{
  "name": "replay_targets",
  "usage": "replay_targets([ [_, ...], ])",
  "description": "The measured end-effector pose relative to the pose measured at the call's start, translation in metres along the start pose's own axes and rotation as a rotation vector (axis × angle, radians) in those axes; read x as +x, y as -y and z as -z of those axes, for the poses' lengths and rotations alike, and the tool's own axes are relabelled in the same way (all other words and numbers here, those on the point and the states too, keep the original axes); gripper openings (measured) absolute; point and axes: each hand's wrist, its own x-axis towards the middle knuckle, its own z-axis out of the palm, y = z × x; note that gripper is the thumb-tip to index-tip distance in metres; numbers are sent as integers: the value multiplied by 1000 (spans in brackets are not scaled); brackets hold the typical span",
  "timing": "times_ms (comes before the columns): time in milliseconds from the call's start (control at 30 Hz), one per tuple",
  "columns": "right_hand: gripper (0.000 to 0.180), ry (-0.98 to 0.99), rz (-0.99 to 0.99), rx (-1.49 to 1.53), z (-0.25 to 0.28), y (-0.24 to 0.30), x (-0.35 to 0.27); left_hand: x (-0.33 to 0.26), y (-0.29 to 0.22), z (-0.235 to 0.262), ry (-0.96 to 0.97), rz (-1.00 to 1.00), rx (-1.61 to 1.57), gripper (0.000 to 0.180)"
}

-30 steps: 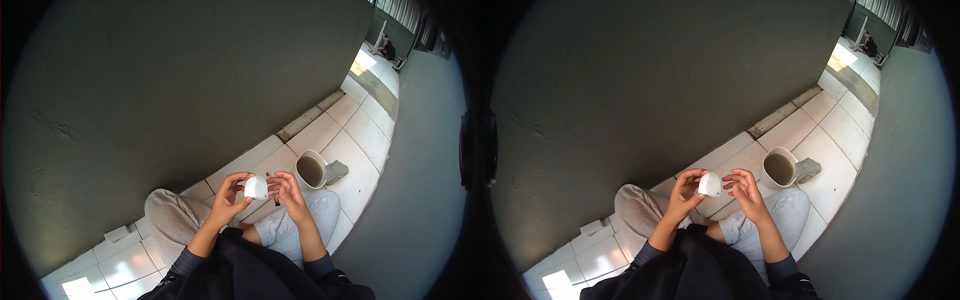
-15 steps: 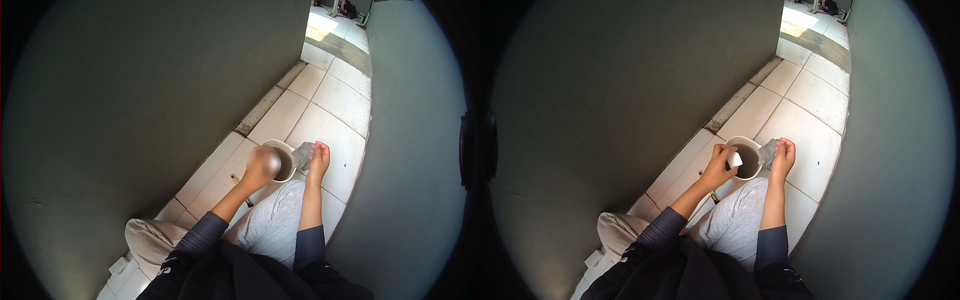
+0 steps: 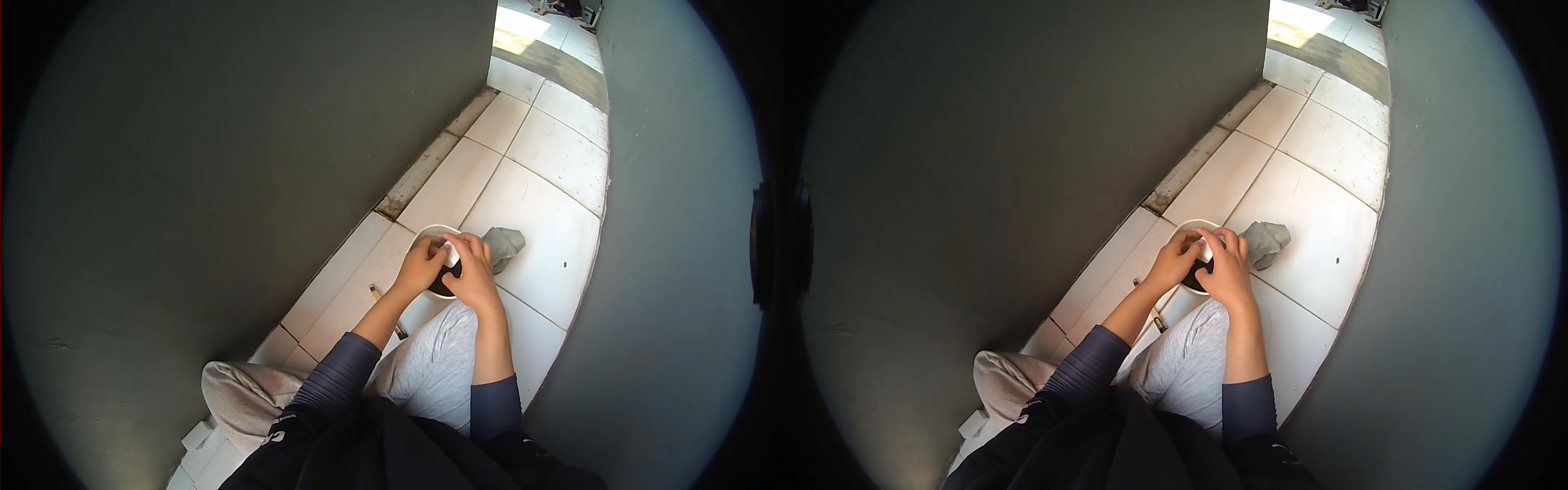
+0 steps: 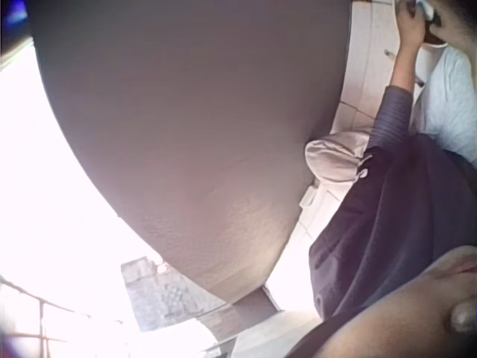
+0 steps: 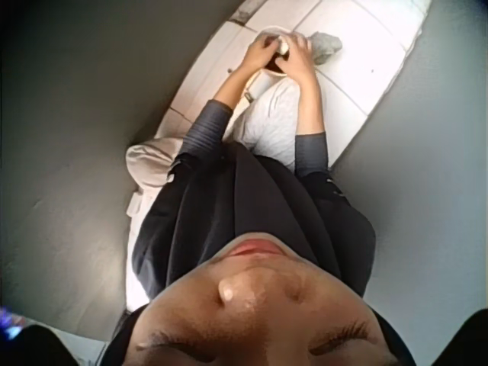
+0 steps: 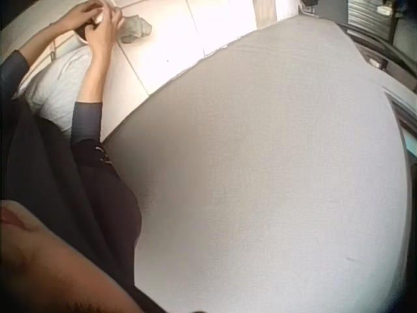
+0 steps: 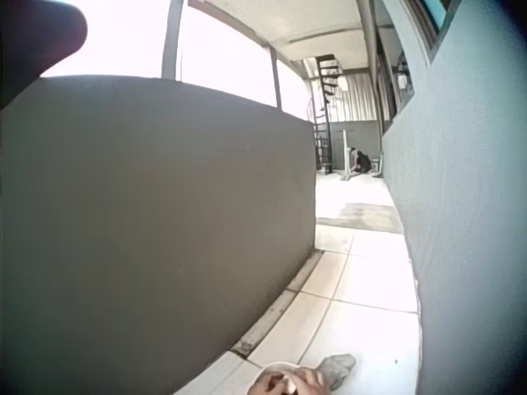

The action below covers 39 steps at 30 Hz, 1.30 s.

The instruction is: The person scrapes grout from between floor tiles with a tool, then cleans the area by dipping a cloth into a bucket of water, wringing it out, and wiping the tile joints several times.

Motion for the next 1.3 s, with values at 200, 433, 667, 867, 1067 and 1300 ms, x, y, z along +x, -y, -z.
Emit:
replay_targets([
  [200,37,139,-98,-185,-12,-21,2,11,15,-2,-34,-31,209,34],
  [433,17,389,-209,-599,-26,-14,-6,12,9,-13,105,-77,850,18],
  [667,33,324,-151,-547,-28,-10,-11,16,13,-10,142,-28,957,15],
  [867,38,103,-160,-326,-9,-5,-9,25,21,4,56,-174,661,15],
  [1067,65,-10,-257,124,-6,-18,-3,16,-27,22,377,397,-460,35],
  [1300,48,-238,-374,258,12,-40,12,6,-7,36,306,214,-495,45],
])
